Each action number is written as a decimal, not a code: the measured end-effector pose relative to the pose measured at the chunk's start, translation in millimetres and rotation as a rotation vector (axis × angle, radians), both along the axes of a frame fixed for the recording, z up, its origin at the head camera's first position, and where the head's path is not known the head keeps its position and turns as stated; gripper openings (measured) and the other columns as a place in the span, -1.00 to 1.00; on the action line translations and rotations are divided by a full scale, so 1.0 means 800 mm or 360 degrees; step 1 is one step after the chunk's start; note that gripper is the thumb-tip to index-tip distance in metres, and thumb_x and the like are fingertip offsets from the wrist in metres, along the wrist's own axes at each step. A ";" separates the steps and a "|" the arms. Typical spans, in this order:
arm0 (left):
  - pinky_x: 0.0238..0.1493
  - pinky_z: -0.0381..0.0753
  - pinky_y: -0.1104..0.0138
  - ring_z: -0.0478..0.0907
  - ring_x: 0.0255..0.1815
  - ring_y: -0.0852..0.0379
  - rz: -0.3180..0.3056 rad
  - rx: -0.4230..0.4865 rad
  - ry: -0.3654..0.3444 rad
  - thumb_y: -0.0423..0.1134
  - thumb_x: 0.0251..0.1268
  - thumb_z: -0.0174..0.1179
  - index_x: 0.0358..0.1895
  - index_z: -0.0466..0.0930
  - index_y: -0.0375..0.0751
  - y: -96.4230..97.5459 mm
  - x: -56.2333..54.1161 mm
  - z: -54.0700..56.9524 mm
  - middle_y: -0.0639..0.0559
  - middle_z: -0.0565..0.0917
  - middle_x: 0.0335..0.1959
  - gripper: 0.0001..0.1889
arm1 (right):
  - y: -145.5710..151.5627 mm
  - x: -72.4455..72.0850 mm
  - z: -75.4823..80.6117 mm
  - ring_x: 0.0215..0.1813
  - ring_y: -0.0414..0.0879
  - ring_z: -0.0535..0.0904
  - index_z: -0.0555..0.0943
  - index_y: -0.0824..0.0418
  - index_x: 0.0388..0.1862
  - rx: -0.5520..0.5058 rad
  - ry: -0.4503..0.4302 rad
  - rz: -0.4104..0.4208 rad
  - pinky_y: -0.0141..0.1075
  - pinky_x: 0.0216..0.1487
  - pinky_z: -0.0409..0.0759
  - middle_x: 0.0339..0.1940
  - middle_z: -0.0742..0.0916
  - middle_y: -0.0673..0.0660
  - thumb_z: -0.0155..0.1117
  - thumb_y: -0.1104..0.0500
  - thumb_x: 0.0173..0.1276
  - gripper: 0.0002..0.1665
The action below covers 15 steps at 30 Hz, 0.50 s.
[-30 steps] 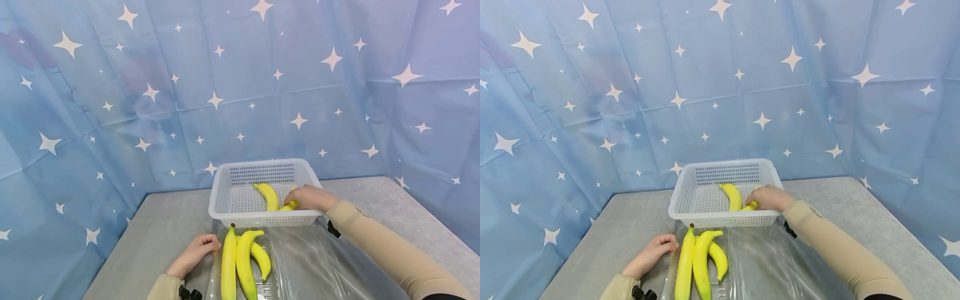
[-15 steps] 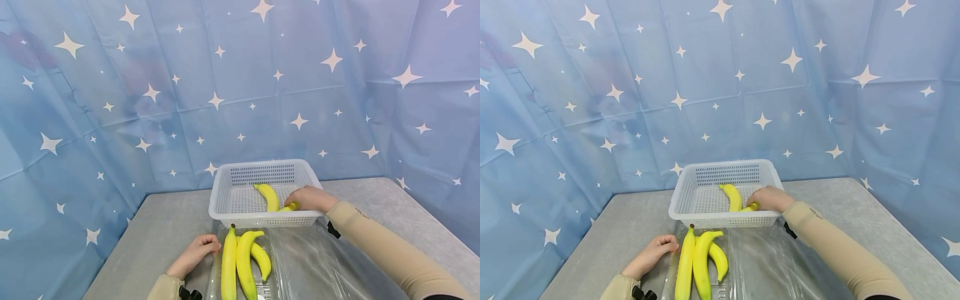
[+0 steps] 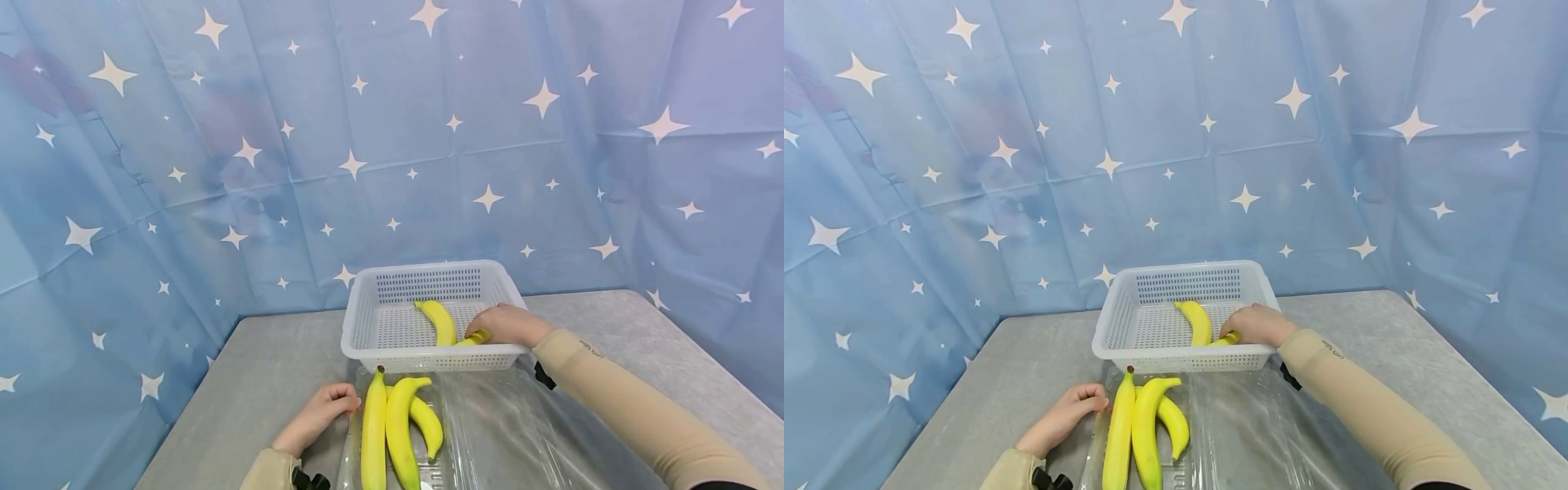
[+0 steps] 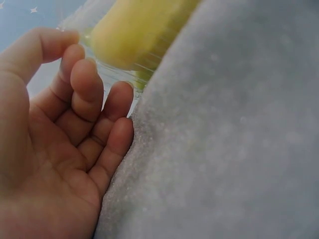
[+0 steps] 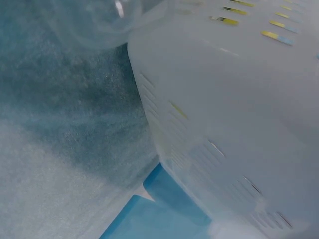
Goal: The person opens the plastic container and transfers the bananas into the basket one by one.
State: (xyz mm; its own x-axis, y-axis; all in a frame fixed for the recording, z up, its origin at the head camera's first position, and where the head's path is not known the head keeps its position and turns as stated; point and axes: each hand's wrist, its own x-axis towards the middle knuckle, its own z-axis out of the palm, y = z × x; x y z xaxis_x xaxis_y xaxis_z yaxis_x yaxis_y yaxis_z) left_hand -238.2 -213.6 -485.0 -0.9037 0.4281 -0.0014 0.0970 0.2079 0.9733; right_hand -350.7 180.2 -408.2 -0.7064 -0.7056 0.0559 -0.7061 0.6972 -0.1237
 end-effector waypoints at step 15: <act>-0.25 0.40 0.28 0.40 -0.47 0.13 0.0014 -0.0019 -0.0014 -0.28 0.30 0.16 -0.50 0.37 -0.46 0.001 0.000 0.001 0.01 0.42 -0.59 -0.69 | -0.001 0.000 0.001 -0.12 -0.12 0.64 0.76 -0.03 -0.09 0.0024 -0.0086 -0.0077 -0.16 -0.09 0.53 -0.15 0.74 -0.15 0.46 0.10 0.16 -0.70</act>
